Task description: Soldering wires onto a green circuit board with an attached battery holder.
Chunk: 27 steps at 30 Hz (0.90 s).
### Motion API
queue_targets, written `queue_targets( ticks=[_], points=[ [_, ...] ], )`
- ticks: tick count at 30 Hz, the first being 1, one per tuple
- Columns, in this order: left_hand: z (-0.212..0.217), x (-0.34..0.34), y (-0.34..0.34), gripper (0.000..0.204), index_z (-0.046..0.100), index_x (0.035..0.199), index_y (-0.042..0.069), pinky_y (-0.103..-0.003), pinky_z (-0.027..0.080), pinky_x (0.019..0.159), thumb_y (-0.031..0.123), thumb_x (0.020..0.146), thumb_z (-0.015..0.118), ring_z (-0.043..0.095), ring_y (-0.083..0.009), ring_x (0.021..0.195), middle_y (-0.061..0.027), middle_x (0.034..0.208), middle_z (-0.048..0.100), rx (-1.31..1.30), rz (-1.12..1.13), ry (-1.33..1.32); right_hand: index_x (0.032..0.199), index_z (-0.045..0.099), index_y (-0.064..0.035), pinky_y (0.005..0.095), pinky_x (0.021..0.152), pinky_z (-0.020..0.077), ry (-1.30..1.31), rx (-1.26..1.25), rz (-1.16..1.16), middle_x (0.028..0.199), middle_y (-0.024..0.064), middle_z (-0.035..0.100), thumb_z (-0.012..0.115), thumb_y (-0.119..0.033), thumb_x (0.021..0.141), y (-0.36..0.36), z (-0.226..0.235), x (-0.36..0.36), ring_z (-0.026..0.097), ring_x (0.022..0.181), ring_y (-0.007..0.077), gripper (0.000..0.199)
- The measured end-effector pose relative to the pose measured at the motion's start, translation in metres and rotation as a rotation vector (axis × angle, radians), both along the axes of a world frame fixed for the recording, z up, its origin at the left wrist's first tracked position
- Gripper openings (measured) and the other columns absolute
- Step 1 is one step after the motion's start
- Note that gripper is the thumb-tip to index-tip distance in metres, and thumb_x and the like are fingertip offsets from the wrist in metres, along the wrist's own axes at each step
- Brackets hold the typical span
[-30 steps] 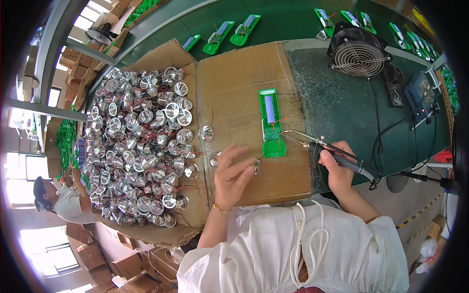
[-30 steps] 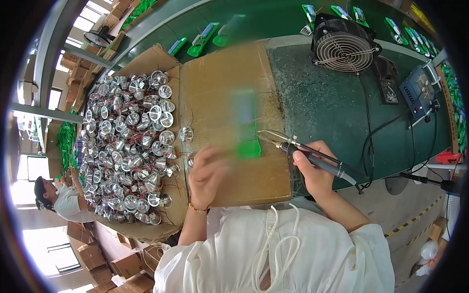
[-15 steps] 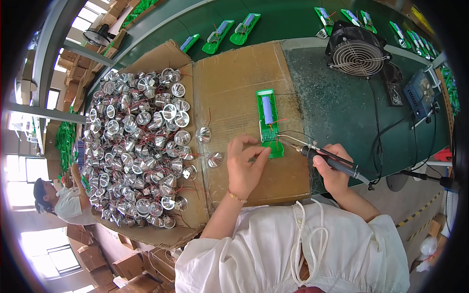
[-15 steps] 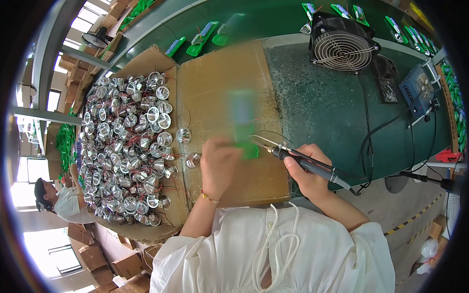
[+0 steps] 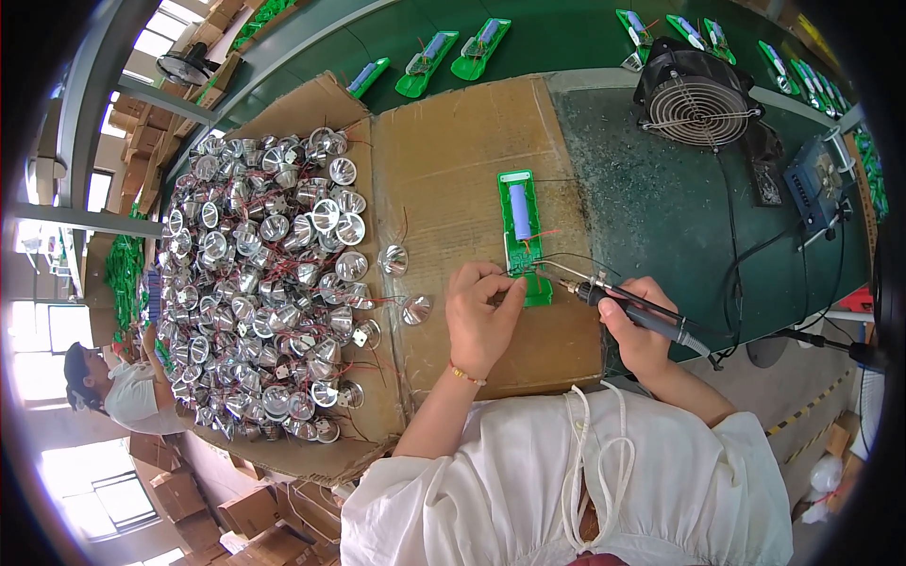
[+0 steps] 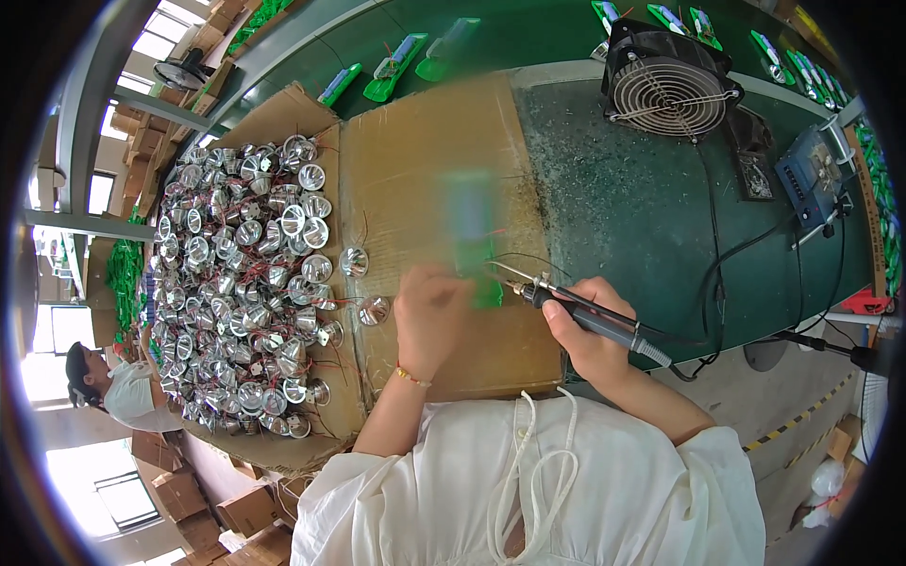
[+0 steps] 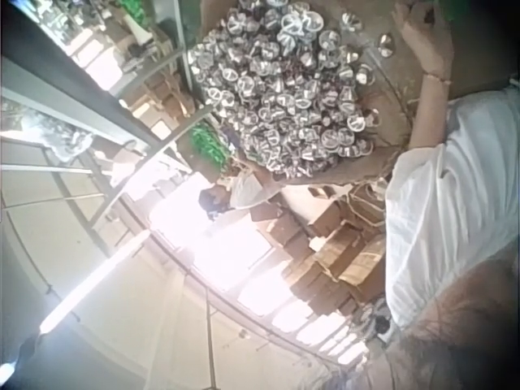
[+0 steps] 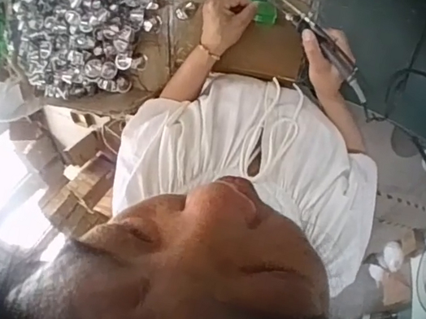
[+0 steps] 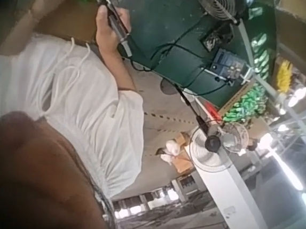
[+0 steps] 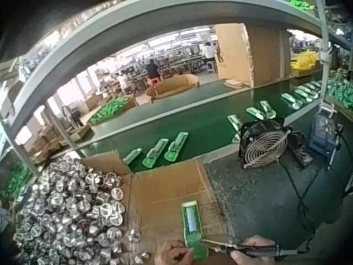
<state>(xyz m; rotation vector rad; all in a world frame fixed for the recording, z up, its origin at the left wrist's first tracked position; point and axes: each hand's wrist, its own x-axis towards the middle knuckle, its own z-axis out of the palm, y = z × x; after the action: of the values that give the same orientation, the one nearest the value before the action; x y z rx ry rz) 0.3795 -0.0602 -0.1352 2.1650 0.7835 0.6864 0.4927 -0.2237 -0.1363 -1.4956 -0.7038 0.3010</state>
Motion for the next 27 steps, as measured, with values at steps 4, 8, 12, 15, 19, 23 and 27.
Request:
queue_targets(
  ticks=[4,8,12,15,19,23,27],
  points=[
    [-0.0007,-0.0002,0.0005,0.01,0.065,0.068,0.003,-0.032,0.041,0.066,0.012,0.07,0.069,0.051,-0.0221,0.074,-0.0063,0.077,0.056,-0.021,-0.004,-0.002,0.084,0.053,0.0006,0.0213,0.053,0.0418,0.092,0.032,-0.061,0.066,0.0047,0.058,0.064,-0.009,0.08,-0.0021,0.003,-0.002,0.053,0.058,0.0078,0.015],
    [0.0007,-0.0001,0.001,0.01,0.065,0.068,0.003,-0.032,0.041,0.065,0.012,0.07,0.07,0.051,-0.022,0.074,-0.0065,0.077,0.057,-0.026,-0.001,-0.009,0.086,0.053,0.0014,0.0227,0.054,0.0422,0.1,0.029,-0.044,0.072,0.0074,0.054,0.062,-0.007,0.079,-0.0073,-0.0002,0.0017,0.052,0.059,0.01,0.015],
    [0.0017,0.0005,0.0005,0.01,0.065,0.068,0.003,-0.032,0.041,0.064,0.012,0.07,0.07,0.052,-0.0223,0.073,-0.0068,0.077,0.057,-0.032,0.002,0.013,0.084,0.052,0.0012,0.0224,0.054,0.0405,0.119,0.029,-0.039,0.07,0.0067,0.055,0.063,-0.008,0.079,-0.0077,0.0006,0.0003,0.051,0.059,0.0097,0.015],
    [0.0001,0.0002,0.0009,0.01,0.065,0.068,0.002,-0.032,0.042,0.064,0.011,0.07,0.07,0.052,-0.0224,0.072,-0.0072,0.077,0.057,-0.034,-0.002,0.02,0.083,0.053,0.0008,0.0197,0.051,0.041,0.118,0.037,-0.005,0.067,0.0036,0.057,0.065,-0.006,0.078,-0.0047,0.0004,-0.0006,0.051,0.058,0.0055,0.015],
    [0.0005,0.0009,0.0004,0.01,0.065,0.069,0.002,-0.032,0.042,0.063,0.011,0.07,0.07,0.052,-0.0222,0.073,-0.0077,0.077,0.057,-0.037,-0.003,0.012,0.081,0.053,0.0002,0.0193,0.05,0.0396,0.088,0.018,0.013,0.066,0.0016,0.056,0.065,-0.005,0.078,-0.0014,-0.0011,0.0003,0.049,0.056,0.0037,0.013],
    [0.0022,0.0011,-0.0013,0.011,0.065,0.069,0.002,-0.032,0.041,0.063,0.011,0.07,0.07,0.052,-0.0221,0.072,-0.0078,0.077,0.057,-0.06,0.008,0.004,0.079,0.053,-0.0001,0.0199,0.049,0.039,0.075,0.009,-0.008,0.064,0.0013,0.056,0.066,-0.006,0.077,-0.0014,-0.0018,-0.0006,0.048,0.055,0.0038,0.014],
    [0.0012,0.0019,-0.0008,0.011,0.065,0.069,0.002,-0.032,0.041,0.063,0.011,0.071,0.07,0.052,-0.022,0.072,-0.008,0.077,0.057,-0.042,0.003,0.012,0.077,0.054,-0.0004,0.0211,0.048,0.039,-0.001,-0.002,-0.02,0.063,0.0015,0.056,0.067,-0.008,0.076,-0.0018,-0.006,-0.0011,0.048,0.053,0.0052,0.015]
  ],
)
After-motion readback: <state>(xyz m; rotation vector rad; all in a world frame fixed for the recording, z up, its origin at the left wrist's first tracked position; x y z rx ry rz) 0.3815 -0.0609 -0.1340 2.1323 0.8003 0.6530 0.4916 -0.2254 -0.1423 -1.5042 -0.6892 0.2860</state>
